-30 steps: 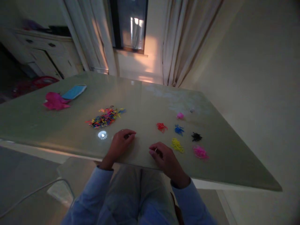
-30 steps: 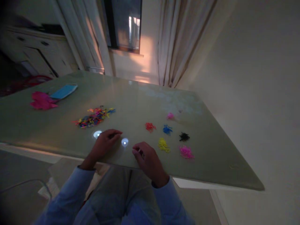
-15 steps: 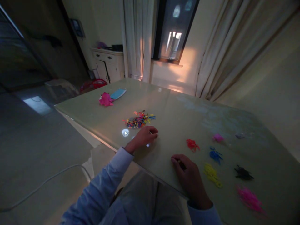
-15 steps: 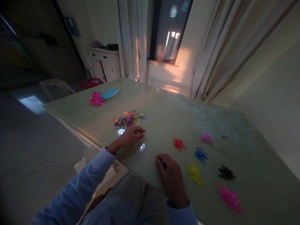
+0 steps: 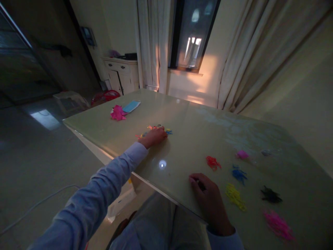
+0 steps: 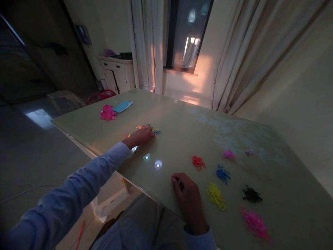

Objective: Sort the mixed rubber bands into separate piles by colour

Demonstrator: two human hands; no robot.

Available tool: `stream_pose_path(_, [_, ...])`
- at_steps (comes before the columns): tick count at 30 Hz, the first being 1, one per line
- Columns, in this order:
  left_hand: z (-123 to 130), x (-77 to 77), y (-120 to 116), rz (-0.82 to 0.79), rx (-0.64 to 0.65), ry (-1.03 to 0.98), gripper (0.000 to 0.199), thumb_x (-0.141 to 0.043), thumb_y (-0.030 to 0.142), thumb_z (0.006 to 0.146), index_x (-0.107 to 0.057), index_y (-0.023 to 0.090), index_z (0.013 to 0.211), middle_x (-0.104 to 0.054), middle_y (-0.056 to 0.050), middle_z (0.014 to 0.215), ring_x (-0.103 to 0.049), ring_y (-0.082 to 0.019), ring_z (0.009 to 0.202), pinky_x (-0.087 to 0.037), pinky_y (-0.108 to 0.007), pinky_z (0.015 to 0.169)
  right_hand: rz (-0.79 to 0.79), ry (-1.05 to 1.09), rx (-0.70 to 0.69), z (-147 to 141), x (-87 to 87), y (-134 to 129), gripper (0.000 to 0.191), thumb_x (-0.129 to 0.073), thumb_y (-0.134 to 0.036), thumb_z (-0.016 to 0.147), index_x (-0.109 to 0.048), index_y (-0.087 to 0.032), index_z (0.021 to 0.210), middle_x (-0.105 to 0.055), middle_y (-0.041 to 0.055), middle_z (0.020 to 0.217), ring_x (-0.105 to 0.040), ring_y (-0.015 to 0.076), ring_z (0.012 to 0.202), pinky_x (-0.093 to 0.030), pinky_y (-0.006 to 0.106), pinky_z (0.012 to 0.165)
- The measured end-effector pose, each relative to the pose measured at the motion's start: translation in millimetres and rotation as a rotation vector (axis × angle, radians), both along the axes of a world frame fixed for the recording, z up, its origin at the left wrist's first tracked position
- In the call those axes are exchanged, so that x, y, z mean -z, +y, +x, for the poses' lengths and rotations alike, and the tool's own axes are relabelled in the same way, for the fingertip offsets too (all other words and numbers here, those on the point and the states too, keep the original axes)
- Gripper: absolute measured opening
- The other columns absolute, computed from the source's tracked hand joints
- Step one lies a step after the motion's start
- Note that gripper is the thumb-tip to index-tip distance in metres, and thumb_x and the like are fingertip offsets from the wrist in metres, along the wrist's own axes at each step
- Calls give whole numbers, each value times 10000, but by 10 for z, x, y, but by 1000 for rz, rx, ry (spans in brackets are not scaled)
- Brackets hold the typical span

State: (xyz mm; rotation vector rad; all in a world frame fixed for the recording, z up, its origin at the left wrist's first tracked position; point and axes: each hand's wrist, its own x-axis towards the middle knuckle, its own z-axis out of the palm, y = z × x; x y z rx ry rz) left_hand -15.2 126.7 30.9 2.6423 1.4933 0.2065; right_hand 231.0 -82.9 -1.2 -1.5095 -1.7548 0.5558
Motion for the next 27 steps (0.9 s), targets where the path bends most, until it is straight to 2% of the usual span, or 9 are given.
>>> stream_pose_path(5, [35, -52, 55, -2, 34, -20, 222, -506, 151, 886, -721, 150, 834, -665, -146, 978, -668, -232, 872, -501, -374, 822, 9, 12, 0, -4, -6, 4, 240, -537, -397, 925, -695, -222, 881, -716, 56, 770, -630, 192, 632, -492, 286, 614])
stream_pose_path(10, [101, -164, -28, 22, 33, -188, 232, -469, 230, 932, -685, 150, 913, -670, -113, 983, -654, -180, 844, -498, -306, 775, -10, 23, -5, -7, -3, 1, 235, -529, -381, 931, -694, -218, 896, -711, 50, 774, -627, 189, 643, -469, 279, 610])
stream_pose_path(11, [146, -190, -83, 1, 19, -289, 252, -445, 260, 949, -670, 147, 933, -674, -99, 935, -647, -162, 797, -496, -285, 733, -13, 21, -5, -11, -5, 1, 232, -531, -378, 930, -694, -216, 896, -710, 49, 775, -623, 186, 639, -463, 278, 610])
stream_pose_path(13, [278, -230, -246, -141, -15, -647, 280, -436, 336, 959, -634, 142, 926, -669, -61, 808, -606, -125, 646, -469, -247, 606, -11, 16, -1, -19, -14, 1, 217, -539, -366, 923, -692, -214, 893, -709, 44, 776, -615, 182, 632, -454, 279, 617])
stream_pose_path(15, [457, -245, -475, -405, -29, -1132, 288, -533, 431, 908, -601, 152, 885, -663, -34, 761, -540, -91, 529, -408, -222, 501, -12, 15, 0, -28, -32, -2, 197, -546, -347, 916, -691, -215, 888, -710, 40, 781, -615, 180, 639, -447, 277, 626])
stream_pose_path(17, [659, -241, -740, -579, -42, -1449, 327, -651, 478, 827, -580, 162, 880, -666, -21, 769, -507, -70, 493, -346, -200, 446, -19, 15, -10, -34, -53, -10, 180, -547, -322, 913, -691, -217, 893, -715, 40, 799, -618, 179, 656, -441, 274, 636])
stream_pose_path(19, [858, -235, -1003, -699, -58, -1615, 351, -729, 465, 770, -579, 162, 867, -655, -2, 759, -477, -47, 468, -305, -188, 425, -24, 17, -20, -37, -68, -22, 168, -546, -298, 909, -691, -214, 897, -719, 43, 817, -615, 175, 664, -434, 271, 638])
stream_pose_path(22, [1100, -250, -1324, -824, -57, -1768, 335, -772, 414, 750, -585, 161, 866, -638, 17, 748, -457, -27, 466, -318, -178, 440, -34, 19, -14, -37, -64, -39, 155, -549, -268, 895, -690, -205, 909, -717, 45, 815, -597, 166, 646, -422, 268, 629])
stream_pose_path(27, [1325, -308, -1594, -965, -18, -1839, 347, -816, 393, 711, -612, 163, 871, -639, 21, 734, -470, -30, 468, -345, -162, 428, -52, -26, 2, -46, -12, -30, 121, -553, -222, 877, -673, -207, 876, -696, 20, 772, -565, 140, 602, -382, 246, 599])
